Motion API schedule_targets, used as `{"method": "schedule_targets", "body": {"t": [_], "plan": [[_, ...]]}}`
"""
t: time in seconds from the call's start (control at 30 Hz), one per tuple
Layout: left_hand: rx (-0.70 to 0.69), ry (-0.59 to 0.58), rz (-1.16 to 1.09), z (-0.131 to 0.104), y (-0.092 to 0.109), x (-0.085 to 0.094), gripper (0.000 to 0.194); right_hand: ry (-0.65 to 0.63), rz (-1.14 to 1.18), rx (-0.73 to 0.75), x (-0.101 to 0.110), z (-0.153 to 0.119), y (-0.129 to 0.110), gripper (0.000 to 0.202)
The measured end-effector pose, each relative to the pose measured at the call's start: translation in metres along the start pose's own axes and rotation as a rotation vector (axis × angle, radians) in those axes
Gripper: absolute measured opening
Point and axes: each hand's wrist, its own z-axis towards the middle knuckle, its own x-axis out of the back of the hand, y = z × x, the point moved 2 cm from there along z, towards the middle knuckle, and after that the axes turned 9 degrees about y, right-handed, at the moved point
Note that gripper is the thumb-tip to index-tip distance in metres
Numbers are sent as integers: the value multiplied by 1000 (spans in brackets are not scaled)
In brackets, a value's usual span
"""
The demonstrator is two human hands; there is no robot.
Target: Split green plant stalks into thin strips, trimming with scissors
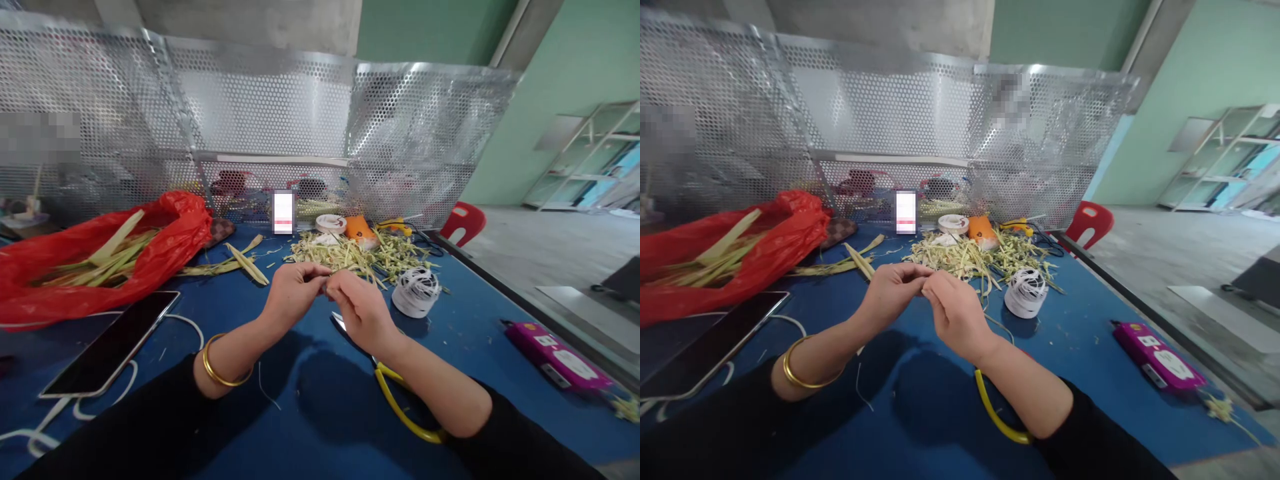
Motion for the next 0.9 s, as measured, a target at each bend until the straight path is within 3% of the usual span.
{"method": "schedule_targets", "body": {"t": [0.17, 0.27, 0.37, 0.43, 0.5, 0.6, 0.67, 0.8, 0.9], "plan": [[-38, -92, 121, 5, -8, 0, 20, -20, 4, -66, -2, 0, 6, 20], [105, -308, 124, 8, -10, 2, 13, 0, -53, -139, 6, 4, 12, 19], [258, -576, -27, 6, -3, 6, 13, -21, -44, -249, 16, 11, 24, 18], [288, -678, -147, 5, 5, 11, 14, -75, 51, -363, 18, 14, 34, 18], [322, -646, -274, 6, 10, 16, 15, -120, 164, -471, 15, 15, 42, 18], [489, -418, -450, 10, 9, 21, 26, -165, 223, -525, 7, 12, 43, 18], [581, -269, -531, 12, 7, 22, 25, -168, 149, -450, 3, 10, 37, 19], [719, -169, -647, 9, 8, 20, 11, -107, -20, -186, 1, 6, 21, 19], [756, -93, -652, 1, 9, 19, 8, -85, -6, -96, 1, 4, 10, 19]]}}
